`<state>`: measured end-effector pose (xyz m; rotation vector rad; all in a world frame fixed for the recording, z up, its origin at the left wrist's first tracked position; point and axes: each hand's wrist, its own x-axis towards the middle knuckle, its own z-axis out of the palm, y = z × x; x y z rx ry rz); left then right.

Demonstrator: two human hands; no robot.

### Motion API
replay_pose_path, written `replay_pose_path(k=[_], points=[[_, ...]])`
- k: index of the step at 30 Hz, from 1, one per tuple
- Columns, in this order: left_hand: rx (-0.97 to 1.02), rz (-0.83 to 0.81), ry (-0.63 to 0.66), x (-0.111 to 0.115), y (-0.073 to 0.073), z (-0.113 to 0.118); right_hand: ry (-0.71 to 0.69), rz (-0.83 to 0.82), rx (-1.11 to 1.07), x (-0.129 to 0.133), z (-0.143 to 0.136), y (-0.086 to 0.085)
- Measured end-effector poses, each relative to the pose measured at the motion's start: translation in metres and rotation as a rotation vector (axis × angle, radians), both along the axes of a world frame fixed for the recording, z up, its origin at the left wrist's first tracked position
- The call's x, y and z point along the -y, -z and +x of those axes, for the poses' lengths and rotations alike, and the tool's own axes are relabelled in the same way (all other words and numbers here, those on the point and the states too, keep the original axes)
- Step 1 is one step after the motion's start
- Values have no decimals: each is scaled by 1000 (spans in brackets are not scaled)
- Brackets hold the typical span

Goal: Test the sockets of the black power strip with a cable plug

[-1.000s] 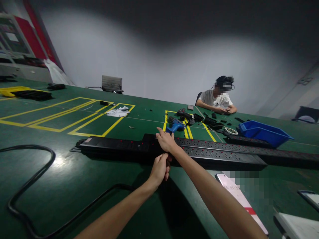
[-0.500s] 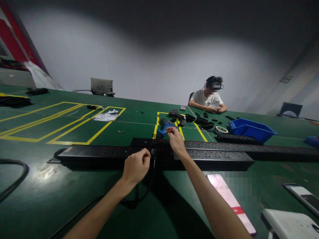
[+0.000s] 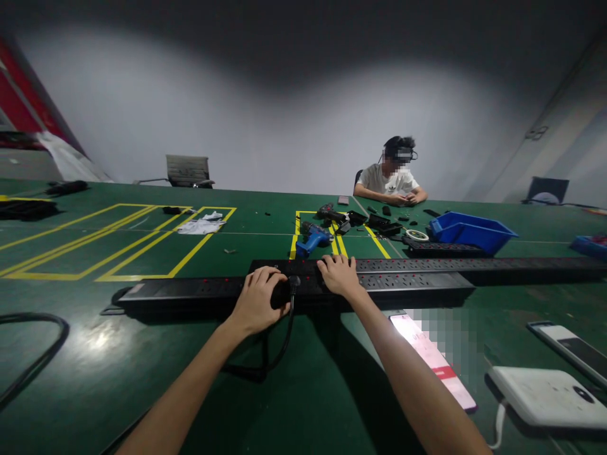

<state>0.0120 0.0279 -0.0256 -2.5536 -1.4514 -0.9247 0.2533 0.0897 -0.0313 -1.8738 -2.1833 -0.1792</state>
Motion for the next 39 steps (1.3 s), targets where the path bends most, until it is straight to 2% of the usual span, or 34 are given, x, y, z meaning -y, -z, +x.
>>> replay_pose_path(k=[3, 18, 22, 27, 34, 39], points=[[-81, -24, 31, -2, 5, -2, -8, -12, 4, -1, 1, -1], [-116, -17, -11, -8, 12, -2, 14, 18, -27, 3, 0, -3], [-119, -22, -11, -9, 13, -3, 4, -19, 1, 6, 0, -7], [-100, -42, -11, -9, 11, -3, -7, -39, 32, 9, 0, -10], [-81, -67, -5, -9, 4, -2, -45, 20, 31, 10, 1, -9], [-87, -79, 0, -13, -1, -2, -29, -18, 30, 9, 2, -9]])
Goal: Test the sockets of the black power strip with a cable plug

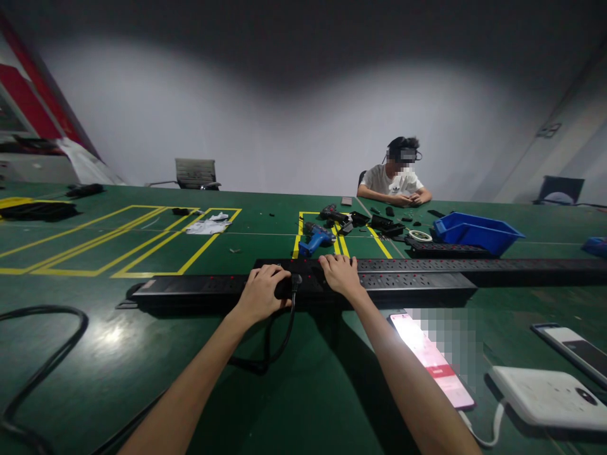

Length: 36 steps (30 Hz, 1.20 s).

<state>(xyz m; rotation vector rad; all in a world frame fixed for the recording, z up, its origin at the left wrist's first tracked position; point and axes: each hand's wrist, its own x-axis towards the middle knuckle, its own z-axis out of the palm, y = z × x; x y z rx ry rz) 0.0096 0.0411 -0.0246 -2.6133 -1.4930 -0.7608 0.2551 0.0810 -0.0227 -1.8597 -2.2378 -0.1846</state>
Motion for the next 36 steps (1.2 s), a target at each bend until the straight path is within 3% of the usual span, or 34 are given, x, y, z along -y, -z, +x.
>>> replay_pose_path(k=[19, 25, 27, 29, 32, 36], points=[[-6, 8, -19, -1, 1, -1, -7, 20, -7, -1, 1, 1], [2, -10, -12, -2, -1, -1, 22, 34, -125, -2, -4, -6], [7, -9, -19, -2, -1, -1, -57, 80, -167, 2, -9, -14], [10, -6, -22, -2, -1, -1, -229, 98, -177, 9, -16, -22], [8, -10, -23, -3, 1, -1, -439, 11, -145, 21, -28, -33], [7, -15, -34, -3, 2, -1, -544, -37, -110, 31, -43, -35]])
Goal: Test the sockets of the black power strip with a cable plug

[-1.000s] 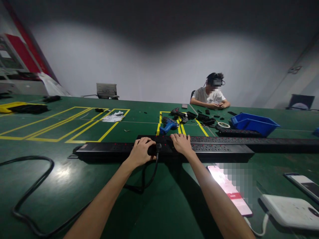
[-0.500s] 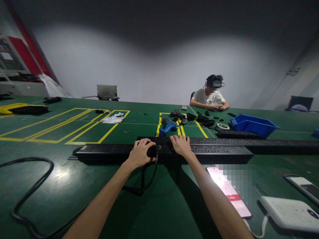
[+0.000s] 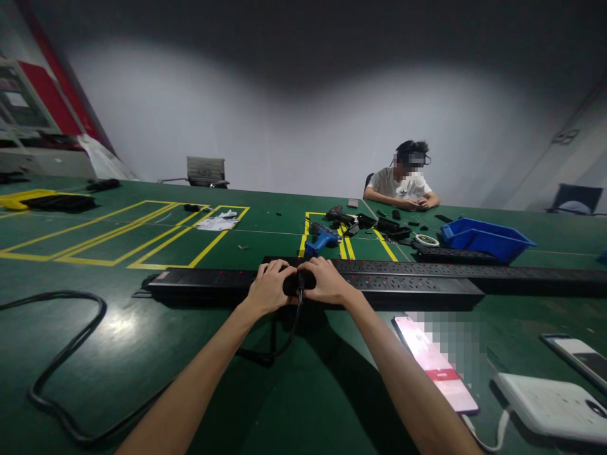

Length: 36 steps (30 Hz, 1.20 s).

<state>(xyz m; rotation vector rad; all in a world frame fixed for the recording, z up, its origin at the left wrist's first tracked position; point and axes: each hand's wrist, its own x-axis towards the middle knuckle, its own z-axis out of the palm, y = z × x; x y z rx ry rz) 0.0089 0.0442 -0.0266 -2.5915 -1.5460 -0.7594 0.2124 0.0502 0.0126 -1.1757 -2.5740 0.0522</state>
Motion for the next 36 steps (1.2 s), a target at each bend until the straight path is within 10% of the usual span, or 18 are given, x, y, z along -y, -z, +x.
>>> replay_pose_path(k=[36], points=[[2, -7, -32, -2, 2, 1, 69, 280, 92, -8, -23, 25]])
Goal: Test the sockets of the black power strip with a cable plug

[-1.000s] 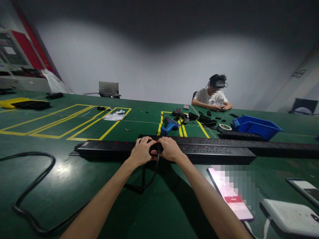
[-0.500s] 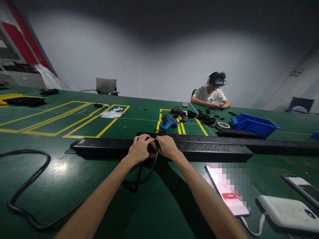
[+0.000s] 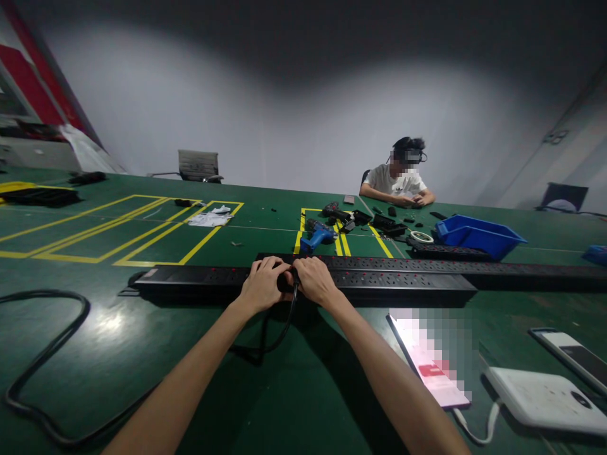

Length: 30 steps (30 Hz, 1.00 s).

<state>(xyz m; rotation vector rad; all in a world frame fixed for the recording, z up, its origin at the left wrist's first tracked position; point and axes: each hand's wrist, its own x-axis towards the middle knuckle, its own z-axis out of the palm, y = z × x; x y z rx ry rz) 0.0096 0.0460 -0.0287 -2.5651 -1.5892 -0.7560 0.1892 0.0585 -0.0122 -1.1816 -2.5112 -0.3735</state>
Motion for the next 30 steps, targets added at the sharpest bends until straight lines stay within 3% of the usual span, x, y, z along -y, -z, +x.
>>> replay_pose_path(k=[11, 19, 30], points=[[1, 8, 11, 0, 2, -1, -20, -14, -80, -1, 2, 3], [7, 6, 37, 1, 1, -3, 4, 13, -313, -3, 10, 6], [13, 9, 41, 5, -5, -12, -2, -75, -213, 57, 27, 21]])
